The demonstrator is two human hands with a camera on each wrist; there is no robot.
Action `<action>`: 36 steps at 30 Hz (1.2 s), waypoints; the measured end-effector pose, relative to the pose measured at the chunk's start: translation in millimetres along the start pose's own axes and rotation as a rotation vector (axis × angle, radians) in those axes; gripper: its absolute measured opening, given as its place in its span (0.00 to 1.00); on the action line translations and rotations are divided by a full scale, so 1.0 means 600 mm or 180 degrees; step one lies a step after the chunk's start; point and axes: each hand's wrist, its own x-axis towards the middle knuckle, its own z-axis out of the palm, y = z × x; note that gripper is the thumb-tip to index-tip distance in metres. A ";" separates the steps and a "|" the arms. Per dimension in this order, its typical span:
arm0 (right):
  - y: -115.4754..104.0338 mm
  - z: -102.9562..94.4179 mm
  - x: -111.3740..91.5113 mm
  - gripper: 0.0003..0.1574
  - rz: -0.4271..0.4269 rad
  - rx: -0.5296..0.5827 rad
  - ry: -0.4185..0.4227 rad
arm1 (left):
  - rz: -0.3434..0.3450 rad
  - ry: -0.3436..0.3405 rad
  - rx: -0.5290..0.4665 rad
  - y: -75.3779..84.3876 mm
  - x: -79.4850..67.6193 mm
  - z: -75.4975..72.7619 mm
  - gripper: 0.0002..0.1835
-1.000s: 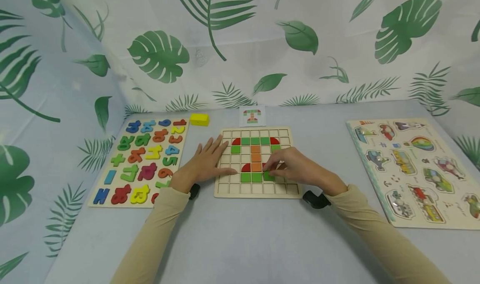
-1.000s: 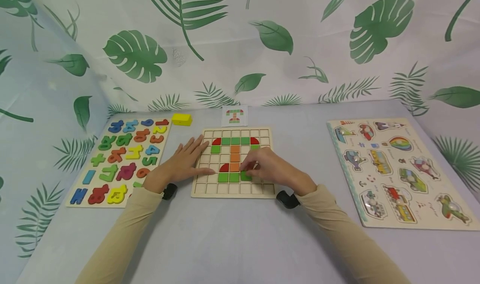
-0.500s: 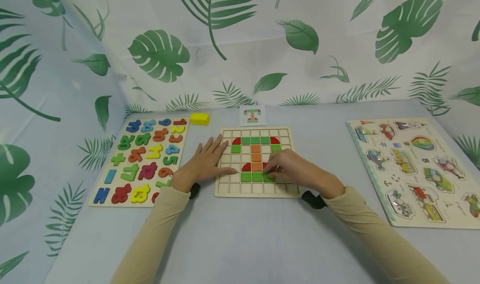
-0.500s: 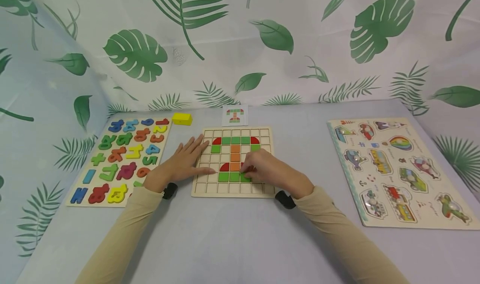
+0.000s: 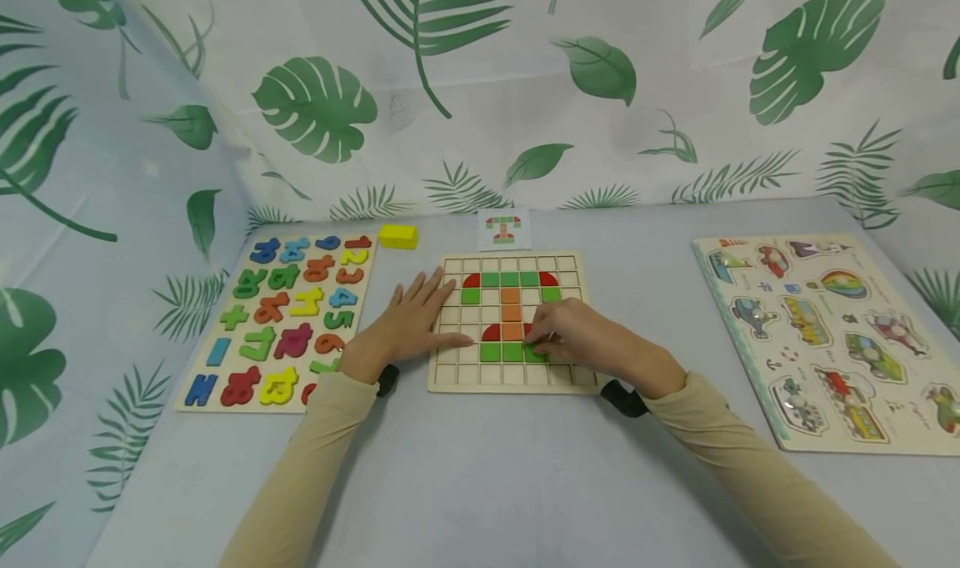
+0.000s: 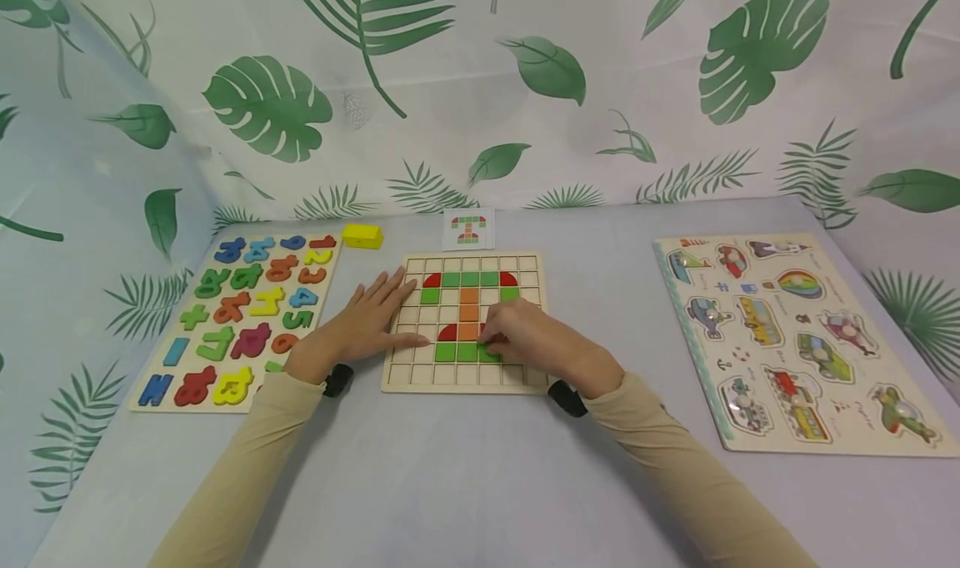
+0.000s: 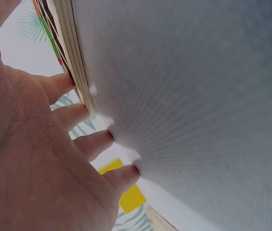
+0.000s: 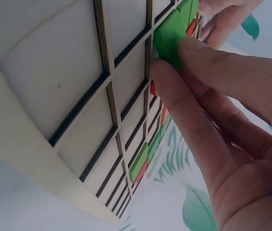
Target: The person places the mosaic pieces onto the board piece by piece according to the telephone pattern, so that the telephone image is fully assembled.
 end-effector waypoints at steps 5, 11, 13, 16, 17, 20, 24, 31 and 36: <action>-0.004 0.000 0.001 0.12 0.0035 -0.0034 0.0014 | -0.0004 -0.0002 -0.0009 -0.001 -0.002 -0.001 0.55; -0.007 0.001 0.001 0.12 0.0039 -0.0035 0.0028 | -0.0001 0.0007 -0.0043 -0.002 -0.001 0.001 0.54; -0.007 0.000 0.001 0.11 0.0045 -0.0041 0.0041 | 0.0000 0.0008 -0.0054 -0.001 -0.002 0.000 0.54; -0.008 0.001 0.001 0.10 0.0062 -0.0050 0.0070 | 0.0004 0.0007 -0.0066 0.000 -0.003 -0.001 0.54; -0.007 0.002 0.001 0.10 0.0072 -0.0056 0.0084 | 0.0006 0.0009 -0.0067 -0.001 -0.002 -0.001 0.54; -0.007 0.005 0.000 0.08 0.0090 -0.0051 0.0104 | 0.0011 0.0013 -0.0056 -0.002 -0.002 0.001 0.55; -0.005 0.003 -0.005 0.06 0.0064 0.0006 0.0093 | 0.0018 0.0010 -0.0044 -0.001 0.001 0.004 0.55; 0.009 -0.025 -0.016 0.05 0.0037 0.0291 0.0219 | 0.0028 0.0012 -0.0038 0.002 0.001 0.003 0.55; 0.022 -0.054 -0.024 0.09 0.0162 0.0297 0.0540 | 0.0017 -0.0008 -0.0054 0.000 0.000 0.002 0.55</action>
